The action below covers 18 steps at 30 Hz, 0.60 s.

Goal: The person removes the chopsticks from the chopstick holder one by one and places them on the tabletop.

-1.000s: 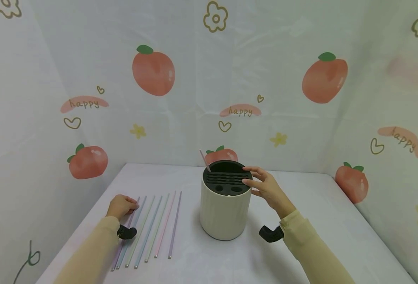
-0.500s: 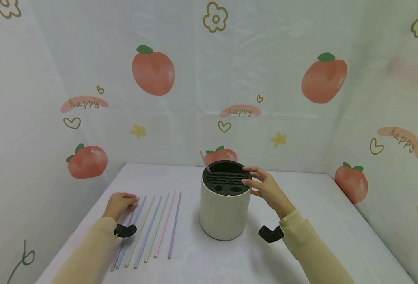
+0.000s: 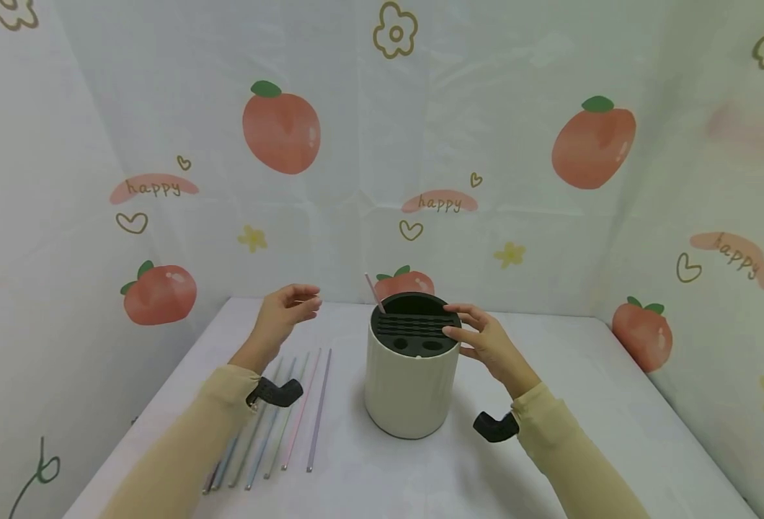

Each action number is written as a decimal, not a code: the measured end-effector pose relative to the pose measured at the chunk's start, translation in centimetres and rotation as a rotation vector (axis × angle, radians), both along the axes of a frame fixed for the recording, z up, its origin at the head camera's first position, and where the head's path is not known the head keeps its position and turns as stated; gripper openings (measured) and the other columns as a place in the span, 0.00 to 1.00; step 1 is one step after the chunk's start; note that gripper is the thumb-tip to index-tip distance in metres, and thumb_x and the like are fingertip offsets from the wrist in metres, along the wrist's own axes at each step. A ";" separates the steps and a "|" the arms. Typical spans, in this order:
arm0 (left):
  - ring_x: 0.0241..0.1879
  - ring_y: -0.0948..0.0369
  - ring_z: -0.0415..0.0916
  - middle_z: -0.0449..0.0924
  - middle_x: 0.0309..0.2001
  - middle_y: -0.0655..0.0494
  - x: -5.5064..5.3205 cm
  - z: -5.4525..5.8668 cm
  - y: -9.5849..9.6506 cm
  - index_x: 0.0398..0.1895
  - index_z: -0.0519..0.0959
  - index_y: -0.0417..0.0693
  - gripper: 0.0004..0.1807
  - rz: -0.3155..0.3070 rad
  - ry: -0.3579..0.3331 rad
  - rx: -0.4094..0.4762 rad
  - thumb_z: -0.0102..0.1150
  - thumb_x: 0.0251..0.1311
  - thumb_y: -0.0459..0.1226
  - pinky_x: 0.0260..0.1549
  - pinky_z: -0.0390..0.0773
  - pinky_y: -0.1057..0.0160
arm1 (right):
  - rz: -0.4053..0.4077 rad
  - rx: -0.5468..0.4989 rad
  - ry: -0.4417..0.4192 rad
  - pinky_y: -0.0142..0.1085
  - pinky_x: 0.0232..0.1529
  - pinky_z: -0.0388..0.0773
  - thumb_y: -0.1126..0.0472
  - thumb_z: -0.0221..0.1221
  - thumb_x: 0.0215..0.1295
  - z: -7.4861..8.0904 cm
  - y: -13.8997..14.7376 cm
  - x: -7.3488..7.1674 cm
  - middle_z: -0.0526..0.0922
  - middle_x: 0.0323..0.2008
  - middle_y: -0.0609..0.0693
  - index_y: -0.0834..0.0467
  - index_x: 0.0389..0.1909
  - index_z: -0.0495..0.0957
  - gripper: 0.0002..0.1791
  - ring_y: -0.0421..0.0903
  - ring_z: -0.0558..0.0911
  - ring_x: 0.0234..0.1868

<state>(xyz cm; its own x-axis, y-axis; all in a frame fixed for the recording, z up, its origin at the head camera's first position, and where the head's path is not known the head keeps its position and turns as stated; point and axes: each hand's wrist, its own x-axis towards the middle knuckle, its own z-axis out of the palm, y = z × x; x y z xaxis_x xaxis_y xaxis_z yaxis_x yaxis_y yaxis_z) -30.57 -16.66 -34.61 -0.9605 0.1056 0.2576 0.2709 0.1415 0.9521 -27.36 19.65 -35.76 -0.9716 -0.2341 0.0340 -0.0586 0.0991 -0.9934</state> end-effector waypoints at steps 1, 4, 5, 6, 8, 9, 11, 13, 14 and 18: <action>0.39 0.70 0.78 0.78 0.42 0.57 0.2 0.3 1.0 0.55 0.73 0.29 0.20 -0.022 0.018 0.021 0.60 0.64 0.33 0.43 0.81 0.71 | 0.001 -0.001 0.000 0.55 0.63 0.70 0.60 0.62 0.64 0.0 0.0 0.0 0.63 0.68 0.61 0.59 0.67 0.64 0.31 0.41 0.78 0.52; 0.39 0.69 0.78 0.79 0.43 0.51 0.5 1.0 3.6 0.53 0.73 0.29 0.18 -0.082 0.059 0.056 0.61 0.63 0.31 0.43 0.81 0.70 | 0.000 0.000 0.000 0.55 0.63 0.69 0.60 0.62 0.65 -0.1 0.1 -0.1 0.63 0.68 0.61 0.59 0.67 0.64 0.31 0.42 0.78 0.53; 0.39 0.68 0.78 0.79 0.44 0.48 0.6 1.2 4.3 0.53 0.74 0.30 0.18 -0.100 0.069 0.059 0.61 0.62 0.31 0.44 0.81 0.70 | -0.003 0.001 0.000 0.55 0.63 0.69 0.60 0.62 0.65 -0.1 0.1 -0.1 0.63 0.68 0.61 0.59 0.66 0.64 0.30 0.42 0.77 0.54; 0.39 0.68 0.78 0.78 0.45 0.45 0.7 1.3 5.0 0.52 0.74 0.30 0.17 -0.117 0.077 0.062 0.61 0.62 0.30 0.44 0.81 0.70 | -0.005 0.001 0.000 0.55 0.63 0.69 0.60 0.62 0.65 -0.1 0.2 -0.1 0.63 0.68 0.60 0.58 0.66 0.65 0.30 0.42 0.77 0.54; 0.41 0.68 0.78 0.77 0.48 0.40 0.7 1.4 5.9 0.52 0.74 0.31 0.17 -0.141 0.090 0.057 0.61 0.62 0.30 0.46 0.80 0.70 | -0.007 -0.002 0.000 0.55 0.63 0.70 0.60 0.62 0.64 -0.2 0.2 -0.1 0.63 0.68 0.60 0.58 0.66 0.65 0.30 0.43 0.77 0.54; 0.41 0.67 0.77 0.77 0.49 0.39 0.7 1.4 6.3 0.52 0.74 0.32 0.16 -0.150 0.094 0.052 0.61 0.62 0.30 0.46 0.80 0.71 | -0.007 -0.004 0.000 0.55 0.63 0.70 0.60 0.62 0.64 -0.2 0.2 -0.1 0.63 0.68 0.60 0.58 0.66 0.65 0.30 0.42 0.77 0.54; 0.43 0.67 0.77 0.77 0.49 0.40 0.7 1.4 6.9 0.52 0.75 0.32 0.16 -0.159 0.100 0.043 0.61 0.62 0.30 0.47 0.79 0.71 | -0.004 -0.009 0.001 0.54 0.62 0.71 0.60 0.62 0.64 -0.2 0.2 -0.1 0.64 0.68 0.60 0.58 0.66 0.66 0.30 0.42 0.77 0.54; 0.44 0.67 0.77 0.78 0.48 0.44 0.6 1.5 7.2 0.51 0.75 0.33 0.15 -0.161 0.105 0.033 0.61 0.62 0.30 0.48 0.78 0.71 | 0.000 -0.013 0.000 0.54 0.62 0.71 0.60 0.62 0.64 -0.2 0.1 -0.1 0.64 0.67 0.60 0.58 0.66 0.66 0.30 0.42 0.77 0.53; 0.44 0.66 0.77 0.78 0.46 0.46 0.6 1.5 7.4 0.50 0.75 0.33 0.15 -0.162 0.108 0.031 0.61 0.62 0.30 0.48 0.78 0.71 | 0.002 -0.014 0.000 0.54 0.62 0.71 0.60 0.63 0.64 -0.2 0.1 -0.1 0.64 0.67 0.60 0.58 0.66 0.66 0.30 0.42 0.78 0.53; 0.43 0.65 0.77 0.79 0.42 0.53 0.5 1.7 8.0 0.46 0.76 0.33 0.12 -0.168 0.126 0.026 0.61 0.61 0.30 0.47 0.78 0.71 | -0.001 -0.012 0.000 0.55 0.63 0.70 0.60 0.62 0.64 -0.2 0.1 -0.1 0.63 0.68 0.61 0.58 0.66 0.66 0.30 0.42 0.78 0.53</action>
